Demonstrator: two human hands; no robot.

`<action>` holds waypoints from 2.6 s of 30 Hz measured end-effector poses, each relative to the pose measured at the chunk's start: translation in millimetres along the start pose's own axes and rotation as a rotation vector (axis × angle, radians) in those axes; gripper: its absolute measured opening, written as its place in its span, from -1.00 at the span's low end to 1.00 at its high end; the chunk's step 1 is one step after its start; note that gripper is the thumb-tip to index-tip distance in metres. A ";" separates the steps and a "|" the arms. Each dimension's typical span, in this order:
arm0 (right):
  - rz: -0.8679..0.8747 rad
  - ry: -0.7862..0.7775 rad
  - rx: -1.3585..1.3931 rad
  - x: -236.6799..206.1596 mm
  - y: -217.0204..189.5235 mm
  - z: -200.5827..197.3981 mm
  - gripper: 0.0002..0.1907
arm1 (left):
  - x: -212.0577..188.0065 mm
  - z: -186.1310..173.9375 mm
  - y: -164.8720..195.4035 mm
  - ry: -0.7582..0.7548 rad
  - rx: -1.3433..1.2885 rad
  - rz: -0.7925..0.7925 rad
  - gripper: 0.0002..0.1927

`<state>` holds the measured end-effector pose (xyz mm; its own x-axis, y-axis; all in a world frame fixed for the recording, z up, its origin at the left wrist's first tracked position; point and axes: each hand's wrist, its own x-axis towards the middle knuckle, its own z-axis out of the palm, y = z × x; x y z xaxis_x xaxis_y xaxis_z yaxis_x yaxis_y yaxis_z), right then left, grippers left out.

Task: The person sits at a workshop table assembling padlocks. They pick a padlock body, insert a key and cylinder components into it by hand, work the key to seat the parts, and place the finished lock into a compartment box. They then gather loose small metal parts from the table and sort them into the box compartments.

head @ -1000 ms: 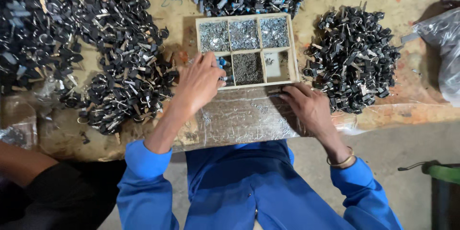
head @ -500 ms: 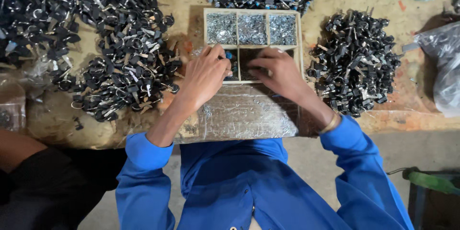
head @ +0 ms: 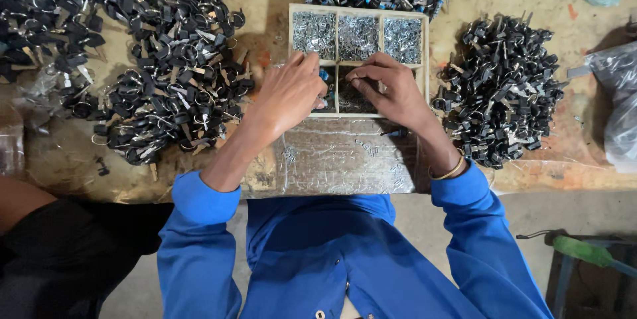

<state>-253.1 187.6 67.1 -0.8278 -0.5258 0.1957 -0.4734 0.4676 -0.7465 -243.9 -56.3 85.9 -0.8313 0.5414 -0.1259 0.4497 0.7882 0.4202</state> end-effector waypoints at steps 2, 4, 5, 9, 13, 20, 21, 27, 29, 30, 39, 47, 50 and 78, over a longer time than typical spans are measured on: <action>-0.002 0.002 0.005 -0.6 1.5 0.8 -0.84 | -1.1 0.7 -1.3 0.012 -0.047 0.018 -0.89; 0.058 0.021 0.018 -1.2 3.3 2.2 -0.86 | -1.6 1.6 -2.5 0.014 -0.053 0.025 -0.87; 0.087 0.029 0.025 -1.8 4.2 2.8 -0.86 | -2.3 2.1 -2.9 0.016 -0.056 0.027 -0.86; 0.055 0.065 -0.025 -3.9 9.9 2.9 -0.85 | -5.2 2.0 -5.6 0.166 -0.092 0.092 -0.85; -0.022 0.025 -0.091 -7.2 13.7 1.0 -0.83 | -9.1 2.0 -6.1 0.238 -0.310 0.121 -0.81; -0.018 0.139 -0.157 -8.6 8.9 7.1 -0.85 | -5.1 27.8 3.7 0.245 -1.141 0.139 -0.74; -0.035 0.110 -0.189 -8.9 7.7 6.9 -0.83 | -5.5 32.5 4.4 0.269 -1.190 0.136 -0.76; 0.012 0.005 -0.203 -11.0 3.0 6.6 -0.69 | -4.6 50.9 6.1 0.358 -1.280 0.017 -0.77; 0.066 0.022 -0.135 -11.7 3.2 7.7 -0.64 | -6.2 54.4 7.4 0.383 -1.299 -0.003 -0.74; 0.071 0.036 -0.136 -11.5 3.6 8.5 -0.71 | -6.3 55.8 7.8 0.405 -1.294 -0.004 -0.75; 0.099 0.074 -0.246 -10.3 -0.9 4.4 -0.85 | -8.2 68.3 12.2 0.547 -1.234 -0.047 -0.76; 0.086 0.189 0.000 -12.7 -1.7 1.7 -0.87 | -10.2 65.4 12.7 0.554 -1.130 -0.008 -0.76; 0.194 0.183 0.602 -18.5 -1.7 8.6 -0.89 | -10.8 62.7 14.6 0.550 -1.123 -0.010 -0.76; 0.048 0.194 0.180 -19.1 -13.5 16.8 -0.83 | -11.6 63.7 17.3 0.598 -1.049 -0.033 -0.78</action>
<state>-225.8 179.4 62.8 -0.8985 -0.3522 0.2622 -0.3852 0.3459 -0.8555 -205.6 -30.3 37.3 -0.9819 0.0855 0.1691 0.1720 0.0282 0.9847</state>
